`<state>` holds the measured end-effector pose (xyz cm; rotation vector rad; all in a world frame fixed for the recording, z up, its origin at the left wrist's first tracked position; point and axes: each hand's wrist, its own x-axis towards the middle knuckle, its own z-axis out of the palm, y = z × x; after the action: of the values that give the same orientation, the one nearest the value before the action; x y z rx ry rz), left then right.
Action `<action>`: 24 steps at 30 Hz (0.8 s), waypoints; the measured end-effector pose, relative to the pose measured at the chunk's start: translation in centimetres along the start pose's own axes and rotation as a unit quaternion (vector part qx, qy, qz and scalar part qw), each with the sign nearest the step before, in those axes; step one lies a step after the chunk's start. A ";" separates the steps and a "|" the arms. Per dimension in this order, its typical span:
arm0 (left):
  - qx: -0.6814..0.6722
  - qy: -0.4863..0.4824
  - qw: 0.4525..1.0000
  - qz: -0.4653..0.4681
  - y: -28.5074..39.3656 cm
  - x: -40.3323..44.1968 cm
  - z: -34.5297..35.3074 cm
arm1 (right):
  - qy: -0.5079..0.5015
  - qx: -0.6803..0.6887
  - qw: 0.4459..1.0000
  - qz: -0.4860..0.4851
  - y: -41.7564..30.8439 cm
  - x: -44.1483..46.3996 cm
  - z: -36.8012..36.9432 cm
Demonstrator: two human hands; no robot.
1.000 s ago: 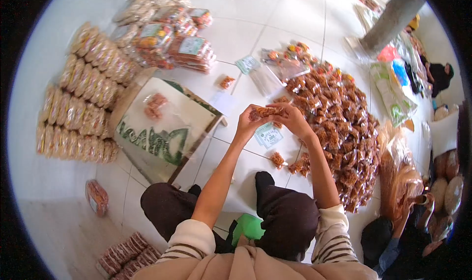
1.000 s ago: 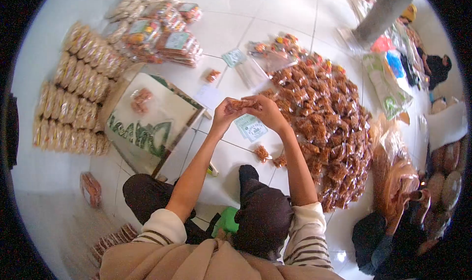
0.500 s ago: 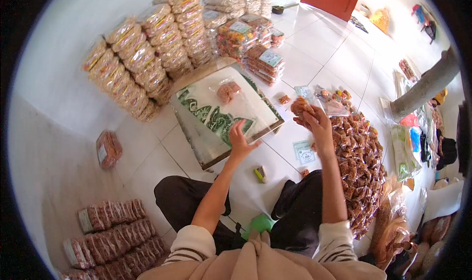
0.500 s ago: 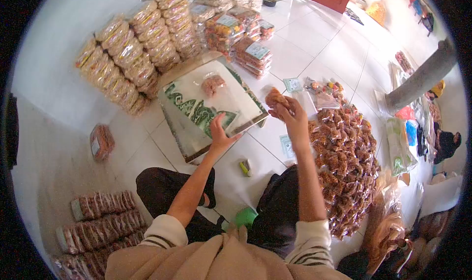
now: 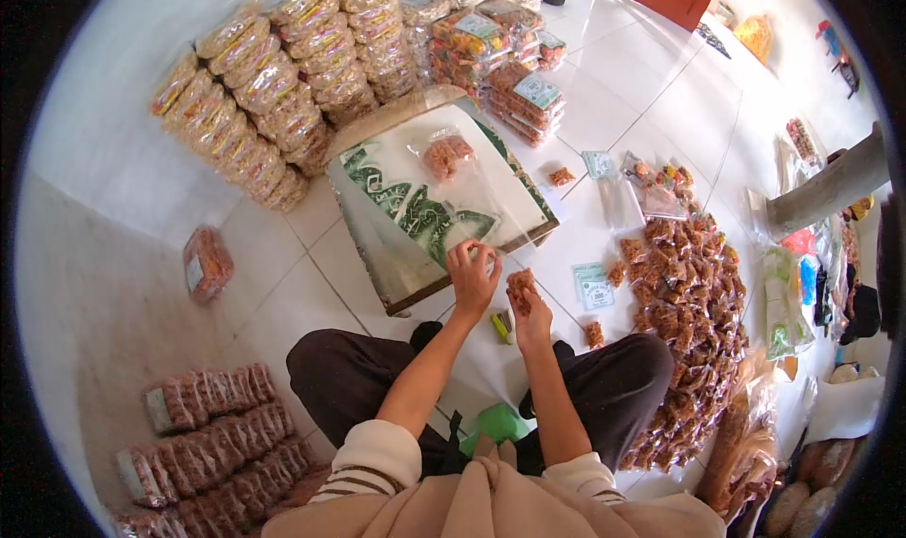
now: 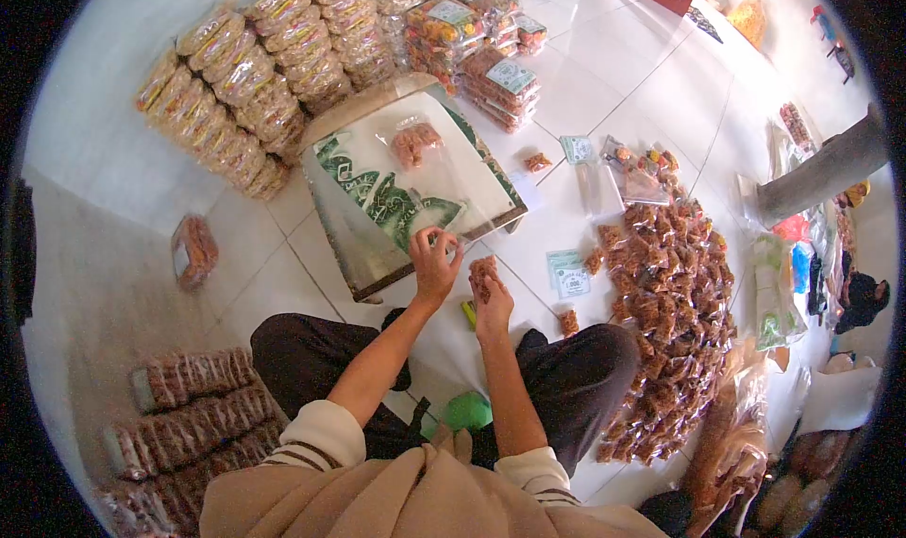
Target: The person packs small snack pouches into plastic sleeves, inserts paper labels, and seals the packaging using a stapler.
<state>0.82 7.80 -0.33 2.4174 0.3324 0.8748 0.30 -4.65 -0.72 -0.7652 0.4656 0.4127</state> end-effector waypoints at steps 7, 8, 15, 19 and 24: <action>-0.045 0.034 0.997 -0.048 0.4 0.1 -0.8 | -0.101 0.020 0.994 0.033 0.8 2.9 3.2; -0.073 0.037 0.996 -0.041 0.1 0.0 -1.2 | -0.087 0.004 0.995 0.045 1.3 3.7 3.5; -0.104 0.068 0.992 -0.021 -0.9 -1.6 -2.7 | -0.116 -0.122 0.985 -0.025 3.8 5.3 6.7; -0.131 0.046 0.990 0.007 -1.3 -2.7 -4.3 | -0.175 -0.200 0.955 -0.131 5.0 6.7 8.4; -0.186 0.148 0.959 -0.157 -4.8 0.2 -3.3 | -0.176 -0.388 0.870 -0.247 6.9 10.7 8.7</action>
<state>-1.44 13.14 -0.79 1.8291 0.5877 1.0452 7.73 8.24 -4.87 -1.5114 -0.2848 0.2362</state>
